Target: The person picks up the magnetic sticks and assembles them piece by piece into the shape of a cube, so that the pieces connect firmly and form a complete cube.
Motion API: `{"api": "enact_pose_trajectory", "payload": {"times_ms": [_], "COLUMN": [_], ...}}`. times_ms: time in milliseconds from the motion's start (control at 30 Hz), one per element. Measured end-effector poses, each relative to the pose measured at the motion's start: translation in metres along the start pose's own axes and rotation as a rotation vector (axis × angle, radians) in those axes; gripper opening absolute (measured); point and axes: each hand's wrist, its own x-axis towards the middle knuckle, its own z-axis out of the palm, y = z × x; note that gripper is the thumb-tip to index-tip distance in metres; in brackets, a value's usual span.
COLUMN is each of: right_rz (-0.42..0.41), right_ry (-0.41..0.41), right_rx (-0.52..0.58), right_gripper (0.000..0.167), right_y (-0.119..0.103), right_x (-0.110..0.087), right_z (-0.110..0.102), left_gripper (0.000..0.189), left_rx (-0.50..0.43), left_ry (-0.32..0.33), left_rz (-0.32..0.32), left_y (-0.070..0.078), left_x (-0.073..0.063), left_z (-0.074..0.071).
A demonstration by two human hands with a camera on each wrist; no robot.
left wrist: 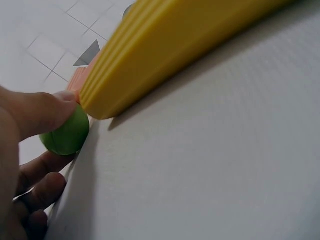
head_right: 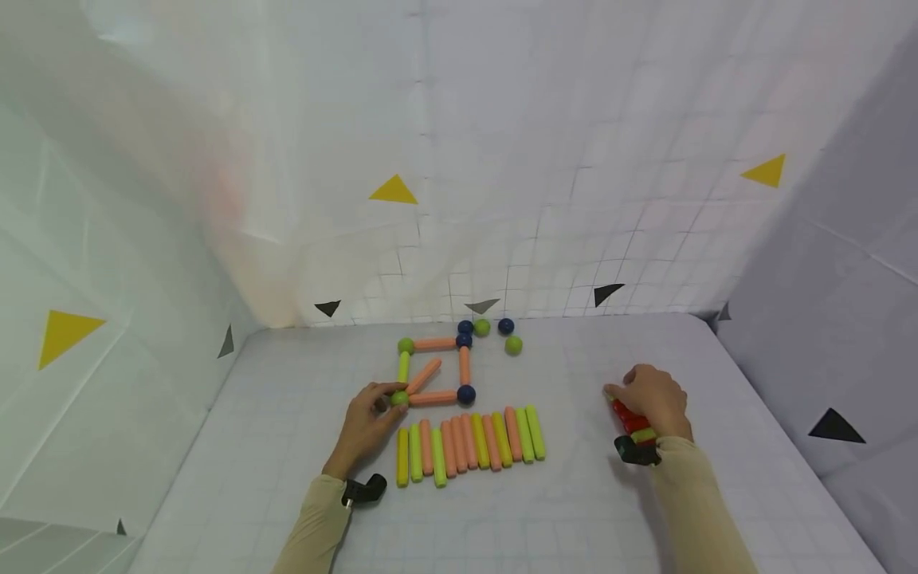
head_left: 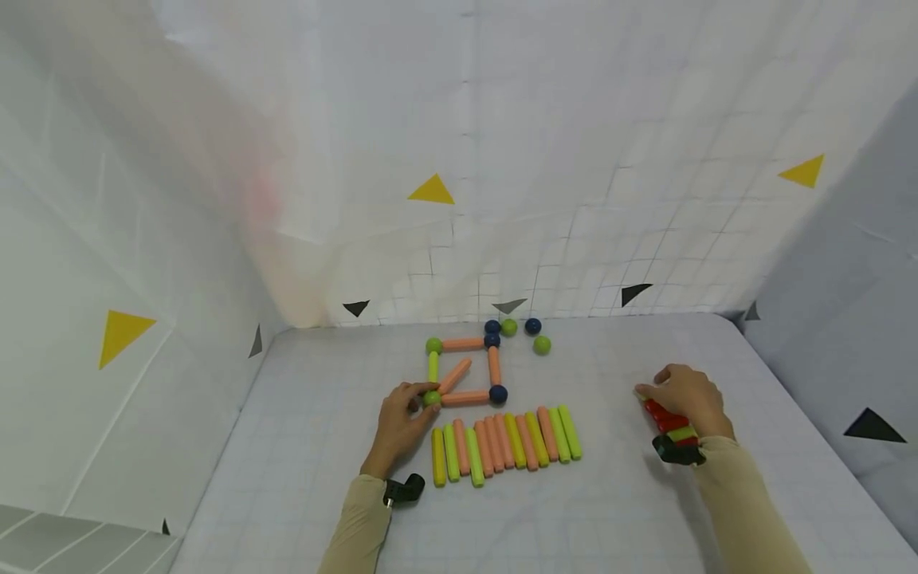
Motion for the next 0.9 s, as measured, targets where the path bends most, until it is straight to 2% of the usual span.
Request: {"api": "enact_pose_trajectory", "payload": {"times_ms": [300, 467, 633, 900], "right_rz": [-0.090, -0.210, -0.346, -0.411], "right_ry": [0.080, 0.140, 0.216, 0.209], "right_rx": [0.082, 0.135, 0.231, 0.270], "right_gripper": [0.063, 0.049, 0.036, 0.034], "right_y": [0.002, -0.006, -0.024, -0.073], "right_x": [0.009, 0.012, 0.015, 0.018], "right_z": [0.016, 0.021, 0.024, 0.028], "left_gripper": [0.036, 0.035, 0.035, 0.035], "left_rx": [-0.003, -0.010, -0.018, -0.010], "left_ry": [0.013, 0.015, 0.028, 0.013], "left_rz": [0.004, 0.012, 0.041, 0.017], "left_y": [-0.001, -0.001, -0.001, -0.001], "left_x": [-0.003, -0.002, -0.002, 0.000], "left_z": [-0.001, -0.002, -0.002, 0.000]}}
